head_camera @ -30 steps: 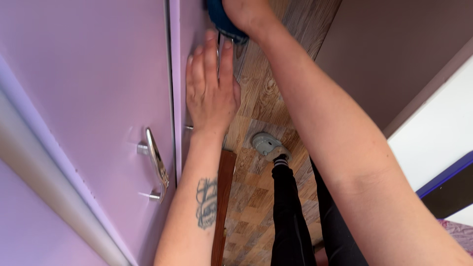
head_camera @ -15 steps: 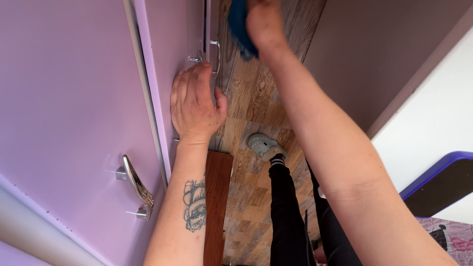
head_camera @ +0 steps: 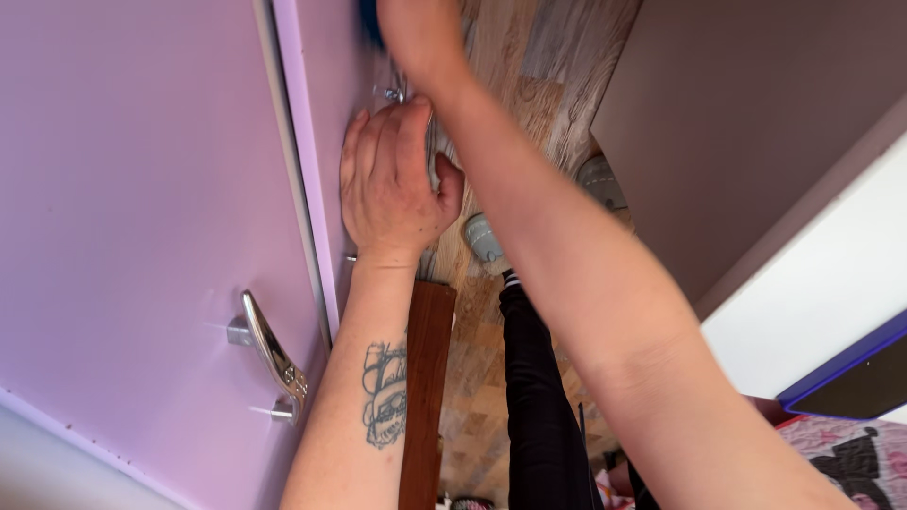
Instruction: The person wipes the exterior surfaces and handles of a large wooden wardrobe, the top edge and drawer fronts of a purple dresser, and both sides of a wooden door using a cloth.
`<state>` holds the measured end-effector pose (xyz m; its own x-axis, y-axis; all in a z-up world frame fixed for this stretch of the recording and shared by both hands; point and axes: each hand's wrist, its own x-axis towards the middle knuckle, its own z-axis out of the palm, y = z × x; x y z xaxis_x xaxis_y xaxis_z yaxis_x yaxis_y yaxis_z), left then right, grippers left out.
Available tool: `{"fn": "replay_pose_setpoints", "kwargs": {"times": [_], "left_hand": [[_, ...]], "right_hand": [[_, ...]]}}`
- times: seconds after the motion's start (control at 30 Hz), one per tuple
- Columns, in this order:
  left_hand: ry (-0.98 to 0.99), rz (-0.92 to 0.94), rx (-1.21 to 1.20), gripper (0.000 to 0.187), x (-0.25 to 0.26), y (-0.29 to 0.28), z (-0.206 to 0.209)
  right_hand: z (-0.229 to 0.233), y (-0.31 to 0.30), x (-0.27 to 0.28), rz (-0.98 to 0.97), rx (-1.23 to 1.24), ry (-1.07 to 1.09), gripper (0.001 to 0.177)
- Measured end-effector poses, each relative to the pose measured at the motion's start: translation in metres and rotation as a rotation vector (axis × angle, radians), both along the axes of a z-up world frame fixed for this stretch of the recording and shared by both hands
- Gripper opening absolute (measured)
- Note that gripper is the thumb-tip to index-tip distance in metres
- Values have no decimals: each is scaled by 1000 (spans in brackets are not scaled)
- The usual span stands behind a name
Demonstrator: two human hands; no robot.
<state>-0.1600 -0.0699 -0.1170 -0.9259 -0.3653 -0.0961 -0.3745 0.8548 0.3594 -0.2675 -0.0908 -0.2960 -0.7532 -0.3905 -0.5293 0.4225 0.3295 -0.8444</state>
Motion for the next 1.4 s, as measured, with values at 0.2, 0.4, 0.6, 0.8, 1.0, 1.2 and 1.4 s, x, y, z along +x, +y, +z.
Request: {"fn": "replay_pose_setpoints", "kwargs": {"times": [0.2, 0.4, 0.6, 0.8, 1.0, 1.2, 1.4], "left_hand": [[94, -7, 75, 43, 7, 0, -1], [113, 16, 116, 41, 9, 1, -3], [160, 30, 174, 40, 10, -3, -10], [157, 34, 172, 42, 13, -7, -20], [130, 45, 180, 46, 11, -9, -23], [151, 30, 167, 46, 8, -8, -22], [154, 40, 173, 46, -2, -9, -17]], "right_hand": [[0, 53, 60, -110, -287, -65, 35], [-52, 101, 69, -238, -83, -280, 40], [-13, 60, 71, 31, -112, -215, 55], [-36, 8, 75, -102, -457, -156, 70], [-114, -31, 16, -235, -465, -290, 57], [-42, 12, 63, -168, -516, -196, 67], [-37, 0, 55, -90, -510, -88, 71]]}}
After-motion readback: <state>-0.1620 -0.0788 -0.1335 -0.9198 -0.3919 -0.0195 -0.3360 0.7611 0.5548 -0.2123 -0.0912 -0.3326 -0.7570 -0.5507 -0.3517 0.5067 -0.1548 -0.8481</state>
